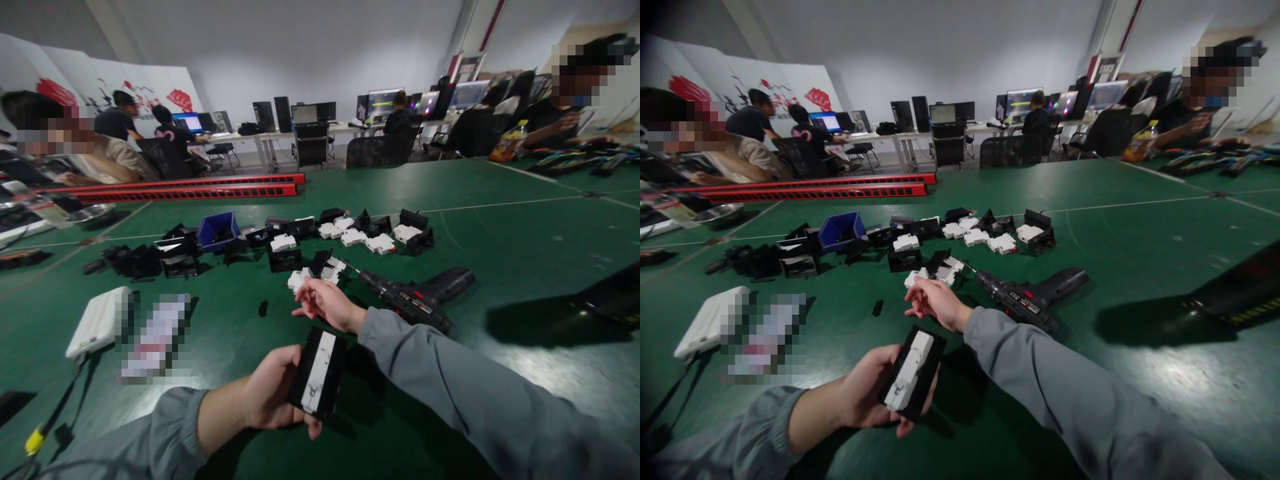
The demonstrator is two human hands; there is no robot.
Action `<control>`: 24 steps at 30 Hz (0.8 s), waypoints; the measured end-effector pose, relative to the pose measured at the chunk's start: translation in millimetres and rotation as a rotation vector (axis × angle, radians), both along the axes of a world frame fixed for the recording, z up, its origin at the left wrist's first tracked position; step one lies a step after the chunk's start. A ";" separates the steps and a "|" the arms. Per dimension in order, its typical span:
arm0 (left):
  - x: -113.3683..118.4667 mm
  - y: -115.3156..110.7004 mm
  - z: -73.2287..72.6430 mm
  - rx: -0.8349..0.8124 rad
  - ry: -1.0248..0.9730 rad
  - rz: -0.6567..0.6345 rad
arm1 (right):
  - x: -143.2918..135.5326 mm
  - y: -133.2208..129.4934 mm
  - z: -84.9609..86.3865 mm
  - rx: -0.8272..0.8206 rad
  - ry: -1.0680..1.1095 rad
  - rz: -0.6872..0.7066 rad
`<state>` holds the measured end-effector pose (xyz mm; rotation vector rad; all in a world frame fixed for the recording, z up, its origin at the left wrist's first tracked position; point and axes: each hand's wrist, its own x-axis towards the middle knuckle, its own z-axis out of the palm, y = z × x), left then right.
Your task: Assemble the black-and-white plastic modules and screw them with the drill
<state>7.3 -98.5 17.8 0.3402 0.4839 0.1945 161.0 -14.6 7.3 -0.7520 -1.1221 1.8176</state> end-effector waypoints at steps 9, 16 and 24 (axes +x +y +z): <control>4.5 0.9 10.4 -0.045 0.081 0.018 | -21.7 53.0 -10.5 0.203 -0.161 -0.120; 5.6 1.9 7.2 -0.050 0.097 -0.006 | -35.8 19.0 -3.9 1.018 -0.907 -0.175; 4.1 3.9 7.7 -0.038 0.100 -0.039 | -48.6 19.0 -8.1 1.114 -1.161 -0.125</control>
